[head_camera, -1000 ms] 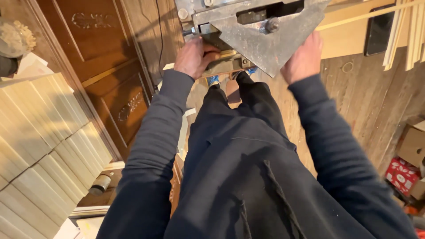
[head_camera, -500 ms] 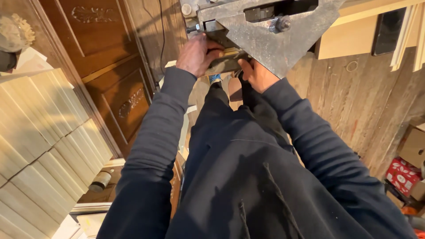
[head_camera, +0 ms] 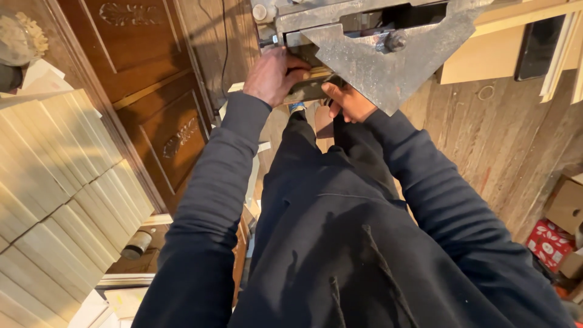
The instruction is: Using a manual mitre cutter to cut wooden strips for frames.
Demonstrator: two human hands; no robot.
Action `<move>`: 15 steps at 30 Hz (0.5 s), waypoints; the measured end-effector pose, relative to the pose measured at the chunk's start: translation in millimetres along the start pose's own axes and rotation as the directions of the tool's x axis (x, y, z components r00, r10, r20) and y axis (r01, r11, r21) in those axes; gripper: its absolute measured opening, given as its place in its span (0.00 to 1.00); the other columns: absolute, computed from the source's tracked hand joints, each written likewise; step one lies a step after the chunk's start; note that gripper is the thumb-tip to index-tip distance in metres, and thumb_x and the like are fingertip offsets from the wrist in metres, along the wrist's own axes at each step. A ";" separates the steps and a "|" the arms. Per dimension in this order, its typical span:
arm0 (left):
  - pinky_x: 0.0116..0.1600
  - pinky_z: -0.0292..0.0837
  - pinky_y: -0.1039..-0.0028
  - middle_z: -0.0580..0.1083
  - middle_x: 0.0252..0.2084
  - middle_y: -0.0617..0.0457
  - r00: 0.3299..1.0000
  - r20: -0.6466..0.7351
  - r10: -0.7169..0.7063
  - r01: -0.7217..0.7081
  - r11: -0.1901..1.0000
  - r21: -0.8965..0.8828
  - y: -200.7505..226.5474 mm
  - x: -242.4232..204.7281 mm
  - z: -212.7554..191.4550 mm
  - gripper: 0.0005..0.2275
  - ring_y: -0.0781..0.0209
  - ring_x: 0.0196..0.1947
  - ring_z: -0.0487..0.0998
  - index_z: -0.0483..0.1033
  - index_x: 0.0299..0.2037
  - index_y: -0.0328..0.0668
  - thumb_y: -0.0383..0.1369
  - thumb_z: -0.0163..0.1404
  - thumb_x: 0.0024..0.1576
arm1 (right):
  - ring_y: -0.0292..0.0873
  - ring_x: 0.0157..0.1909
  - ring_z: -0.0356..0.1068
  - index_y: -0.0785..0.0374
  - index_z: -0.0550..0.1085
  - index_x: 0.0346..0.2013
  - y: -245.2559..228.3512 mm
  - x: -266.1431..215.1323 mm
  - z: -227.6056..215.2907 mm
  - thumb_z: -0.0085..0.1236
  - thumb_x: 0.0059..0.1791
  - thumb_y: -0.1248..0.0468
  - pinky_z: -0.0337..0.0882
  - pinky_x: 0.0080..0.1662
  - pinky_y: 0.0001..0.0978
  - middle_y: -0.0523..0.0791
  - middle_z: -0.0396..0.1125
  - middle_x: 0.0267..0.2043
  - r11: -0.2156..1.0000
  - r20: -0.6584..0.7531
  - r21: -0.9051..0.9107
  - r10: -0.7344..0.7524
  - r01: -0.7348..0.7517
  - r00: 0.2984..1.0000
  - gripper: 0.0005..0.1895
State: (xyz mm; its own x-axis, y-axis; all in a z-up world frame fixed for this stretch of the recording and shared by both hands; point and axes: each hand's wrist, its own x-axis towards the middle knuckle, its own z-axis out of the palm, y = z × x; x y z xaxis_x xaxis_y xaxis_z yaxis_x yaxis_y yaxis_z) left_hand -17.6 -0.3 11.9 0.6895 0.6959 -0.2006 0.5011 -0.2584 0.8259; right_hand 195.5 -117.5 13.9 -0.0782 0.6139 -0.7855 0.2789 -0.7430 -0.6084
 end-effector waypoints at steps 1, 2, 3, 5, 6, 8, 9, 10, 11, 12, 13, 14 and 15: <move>0.47 0.71 0.53 0.78 0.37 0.39 1.000 0.002 -0.001 0.001 1.000 -0.001 0.2 -0.2 0.0 0.09 0.38 0.41 0.77 0.85 0.39 0.38 0.34 0.60 0.55 | 0.32 0.13 0.60 0.63 0.74 0.44 1.9 0.4 -0.1 0.47 0.55 0.44 0.61 0.17 0.28 0.42 0.70 0.19 1.000 0.000 0.001 0.002 -0.002 1.000 0.24; 0.47 0.71 0.53 0.78 0.37 0.38 1.000 0.017 -0.015 0.014 1.000 0.011 0.7 -0.1 0.1 0.09 0.38 0.42 0.76 0.85 0.40 0.38 0.34 0.60 0.55 | 0.33 0.13 0.59 0.65 0.75 0.35 3.7 0.6 -0.4 0.46 0.56 0.44 0.61 0.18 0.29 0.41 0.70 0.18 1.000 -0.001 -0.023 0.008 -0.008 1.000 0.26; 0.48 0.70 0.53 0.78 0.37 0.38 0.999 0.030 -0.025 0.024 0.999 0.024 1.0 2.2 -0.1 0.09 0.38 0.42 0.76 0.84 0.40 0.37 0.35 0.60 0.55 | 0.34 0.13 0.58 0.66 0.76 0.27 4.7 2.2 -2.6 0.46 0.57 0.43 0.61 0.18 0.30 0.41 0.70 0.18 0.999 -0.006 -0.049 0.010 -0.011 1.000 0.30; 0.48 0.70 0.53 0.77 0.37 0.38 0.998 0.043 -0.041 0.041 0.999 0.022 0.5 2.7 0.4 0.09 0.38 0.42 0.76 0.84 0.40 0.37 0.35 0.60 0.56 | 0.34 0.13 0.58 0.64 0.76 0.22 -0.2 -0.2 -6.2 0.45 0.57 0.42 0.61 0.19 0.30 0.41 0.68 0.16 0.996 0.006 -0.085 0.017 -0.016 1.000 0.32; 0.48 0.70 0.53 0.77 0.38 0.37 0.996 0.058 -0.061 0.060 0.998 0.019 0.1 2.1 0.6 0.10 0.38 0.42 0.76 0.84 0.40 0.36 0.36 0.60 0.56 | 0.34 0.13 0.58 0.62 0.75 0.17 -2.5 -1.6 -7.4 0.44 0.57 0.41 0.62 0.19 0.30 0.41 0.66 0.14 0.993 0.019 -0.120 0.025 -0.022 1.000 0.34; 0.48 0.70 0.52 0.77 0.37 0.37 0.999 0.034 -0.039 0.038 0.999 0.027 -3.4 -0.1 3.1 0.10 0.37 0.42 0.76 0.84 0.40 0.36 0.35 0.60 0.56 | 0.35 0.12 0.58 0.62 0.76 0.17 -4.6 -2.1 -7.7 0.44 0.57 0.41 0.61 0.20 0.31 0.43 0.64 0.13 0.989 0.018 -0.142 0.054 -0.051 0.998 0.34; 0.48 0.69 0.52 0.76 0.36 0.36 1.000 0.010 -0.011 0.010 0.999 0.036 -5.4 1.0 4.3 0.10 0.36 0.42 0.75 0.84 0.40 0.35 0.35 0.61 0.56 | 0.37 0.12 0.58 0.61 0.76 0.17 -5.9 -1.5 -9.1 0.44 0.57 0.41 0.61 0.20 0.32 0.44 0.61 0.11 0.983 0.009 -0.163 0.082 -0.079 0.997 0.35; 0.48 0.69 0.52 0.76 0.36 0.36 1.000 0.010 -0.009 0.009 0.999 0.037 -6.7 2.0 4.0 0.10 0.36 0.42 0.75 0.84 0.40 0.35 0.35 0.61 0.56 | 0.37 0.12 0.58 0.61 0.76 0.17 -5.7 -0.3 -9.6 0.44 0.57 0.41 0.61 0.20 0.32 0.44 0.61 0.11 0.984 0.008 -0.163 0.081 -0.078 0.997 0.35; 0.48 0.69 0.51 0.76 0.36 0.36 1.000 0.019 -0.003 0.002 0.999 0.044 -7.3 0.6 4.7 0.10 0.36 0.42 0.75 0.84 0.41 0.36 0.35 0.60 0.56 | 0.37 0.12 0.58 0.61 0.77 0.17 -4.2 -1.2 -8.7 0.44 0.57 0.41 0.61 0.20 0.32 0.43 0.61 0.11 0.983 0.008 -0.161 0.086 -0.084 0.996 0.34; 0.48 0.69 0.51 0.76 0.36 0.36 1.000 0.028 0.003 -0.004 0.999 0.051 -7.9 -0.8 5.5 0.10 0.35 0.42 0.75 0.84 0.41 0.36 0.35 0.60 0.56 | 0.37 0.13 0.58 0.62 0.77 0.17 -2.7 -2.1 -7.8 0.44 0.56 0.41 0.62 0.20 0.32 0.43 0.61 0.11 0.983 0.009 -0.159 0.092 -0.090 0.996 0.34; 0.48 0.69 0.51 0.76 0.36 0.36 1.000 0.028 0.005 -0.006 0.999 0.050 -7.9 -0.1 5.8 0.10 0.35 0.42 0.75 0.84 0.41 0.36 0.35 0.60 0.56 | 0.37 0.13 0.58 0.62 0.77 0.17 0.5 -0.1 -8.2 0.44 0.56 0.41 0.62 0.20 0.32 0.43 0.61 0.11 0.983 0.007 -0.159 0.093 -0.090 0.996 0.34; 0.49 0.70 0.51 0.76 0.37 0.36 1.000 0.031 0.005 -0.007 0.999 0.042 -7.9 0.6 5.9 0.10 0.36 0.42 0.75 0.84 0.41 0.36 0.35 0.60 0.56 | 0.37 0.13 0.59 0.61 0.77 0.17 3.5 2.0 -8.5 0.44 0.57 0.41 0.62 0.20 0.32 0.42 0.61 0.10 0.984 0.020 -0.156 0.091 -0.087 0.996 0.35; 0.49 0.70 0.52 0.76 0.37 0.35 0.999 0.031 0.005 -0.006 0.999 0.035 -8.3 1.3 5.1 0.10 0.36 0.42 0.75 0.83 0.40 0.35 0.34 0.60 0.56 | 0.37 0.13 0.59 0.61 0.77 0.16 5.7 5.0 -8.6 0.43 0.57 0.41 0.62 0.21 0.31 0.42 0.62 0.10 0.985 0.034 -0.154 0.088 -0.082 0.996 0.35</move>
State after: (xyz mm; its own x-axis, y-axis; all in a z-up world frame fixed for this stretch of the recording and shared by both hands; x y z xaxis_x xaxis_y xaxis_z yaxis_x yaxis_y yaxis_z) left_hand -18.2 -0.7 2.1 0.7081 0.6732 -0.2130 0.5150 -0.2861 0.8081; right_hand 204.9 -116.5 7.4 -0.0859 0.5364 -0.8396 0.4282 -0.7410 -0.5172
